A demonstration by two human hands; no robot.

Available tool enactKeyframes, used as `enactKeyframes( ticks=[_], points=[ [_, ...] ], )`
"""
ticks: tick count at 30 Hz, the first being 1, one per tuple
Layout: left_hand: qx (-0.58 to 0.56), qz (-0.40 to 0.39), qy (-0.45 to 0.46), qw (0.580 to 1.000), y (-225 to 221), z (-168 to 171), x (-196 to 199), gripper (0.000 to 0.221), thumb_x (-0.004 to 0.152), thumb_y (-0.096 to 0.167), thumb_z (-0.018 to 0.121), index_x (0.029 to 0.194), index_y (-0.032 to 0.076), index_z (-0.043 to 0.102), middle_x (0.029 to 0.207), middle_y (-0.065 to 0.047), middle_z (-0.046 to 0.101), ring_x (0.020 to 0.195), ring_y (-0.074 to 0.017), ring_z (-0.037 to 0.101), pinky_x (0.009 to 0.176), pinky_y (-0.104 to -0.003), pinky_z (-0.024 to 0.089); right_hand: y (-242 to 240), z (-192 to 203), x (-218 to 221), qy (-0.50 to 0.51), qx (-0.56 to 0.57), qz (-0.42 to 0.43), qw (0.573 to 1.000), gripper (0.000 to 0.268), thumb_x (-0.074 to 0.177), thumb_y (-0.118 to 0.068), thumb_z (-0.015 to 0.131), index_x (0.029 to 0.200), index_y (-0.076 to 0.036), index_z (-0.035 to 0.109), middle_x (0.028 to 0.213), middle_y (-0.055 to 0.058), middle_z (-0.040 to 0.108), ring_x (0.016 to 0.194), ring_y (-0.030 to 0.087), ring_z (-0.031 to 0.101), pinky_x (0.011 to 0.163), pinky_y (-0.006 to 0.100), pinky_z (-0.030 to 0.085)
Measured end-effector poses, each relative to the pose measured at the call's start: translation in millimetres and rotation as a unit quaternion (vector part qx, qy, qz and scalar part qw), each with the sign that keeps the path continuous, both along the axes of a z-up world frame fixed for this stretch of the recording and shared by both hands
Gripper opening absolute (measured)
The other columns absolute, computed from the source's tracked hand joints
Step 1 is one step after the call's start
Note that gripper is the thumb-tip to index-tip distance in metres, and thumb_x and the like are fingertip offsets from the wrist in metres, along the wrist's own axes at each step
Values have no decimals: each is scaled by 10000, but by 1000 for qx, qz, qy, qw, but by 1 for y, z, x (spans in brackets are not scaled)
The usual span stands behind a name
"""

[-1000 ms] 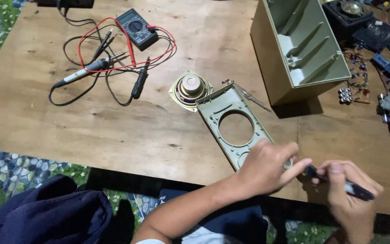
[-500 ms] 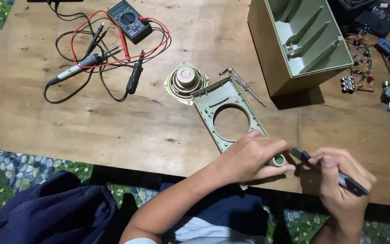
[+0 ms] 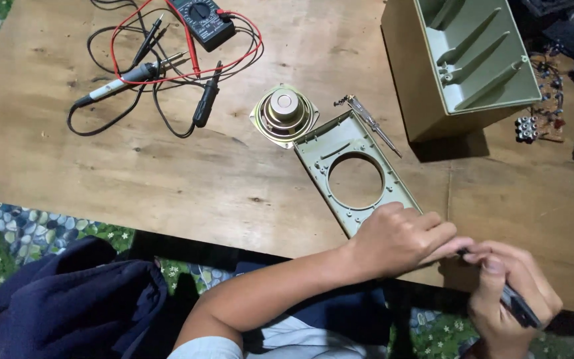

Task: Removing a speaker driver from a plastic housing using a screwdriver, then cleaning the housing with a brush.

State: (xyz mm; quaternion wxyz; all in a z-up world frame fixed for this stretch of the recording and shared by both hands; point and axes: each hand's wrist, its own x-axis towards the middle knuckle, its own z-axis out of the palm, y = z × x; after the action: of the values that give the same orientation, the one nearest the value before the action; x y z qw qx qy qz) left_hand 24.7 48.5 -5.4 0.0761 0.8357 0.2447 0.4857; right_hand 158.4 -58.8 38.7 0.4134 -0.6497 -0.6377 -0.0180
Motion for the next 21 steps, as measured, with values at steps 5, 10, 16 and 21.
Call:
enactKeyframes(
  ticks=[5,10,16,21],
  points=[
    [-94,1,-83,992,-4,20,-3,379,1067,351,576,763,126,545,642,-37,549,509,-212,553,444,-351,301,-6,-19,3,3,5,-22,1000,310,1181,-25,501,983,137,676,1106,311,692,1026,380,670,989,448,504],
    [-203,-47,-117,971,-1,27,-14,239,1071,242,517,908,73,559,782,-96,590,672,-326,640,529,-431,421,4,-23,-23,32,-92,-18,995,328,1089,-104,502,1333,101,579,1434,302,609,1316,386,604,1132,453,443],
    [-295,-105,-140,940,-3,33,-25,216,1067,195,496,1037,4,594,888,-127,651,742,-291,654,602,-396,515,16,-52,-22,-1,-174,-43,984,692,867,-218,587,1478,65,427,1280,315,632,1078,567,597,857,577,477],
    [-149,-95,-131,976,-14,43,-40,185,1066,115,523,1070,-29,639,1089,-195,684,925,-335,695,797,-441,560,23,-29,-25,-16,-71,-6,997,136,1029,-18,589,1160,8,617,1193,162,688,1013,301,684,876,388,510]
  ],
)
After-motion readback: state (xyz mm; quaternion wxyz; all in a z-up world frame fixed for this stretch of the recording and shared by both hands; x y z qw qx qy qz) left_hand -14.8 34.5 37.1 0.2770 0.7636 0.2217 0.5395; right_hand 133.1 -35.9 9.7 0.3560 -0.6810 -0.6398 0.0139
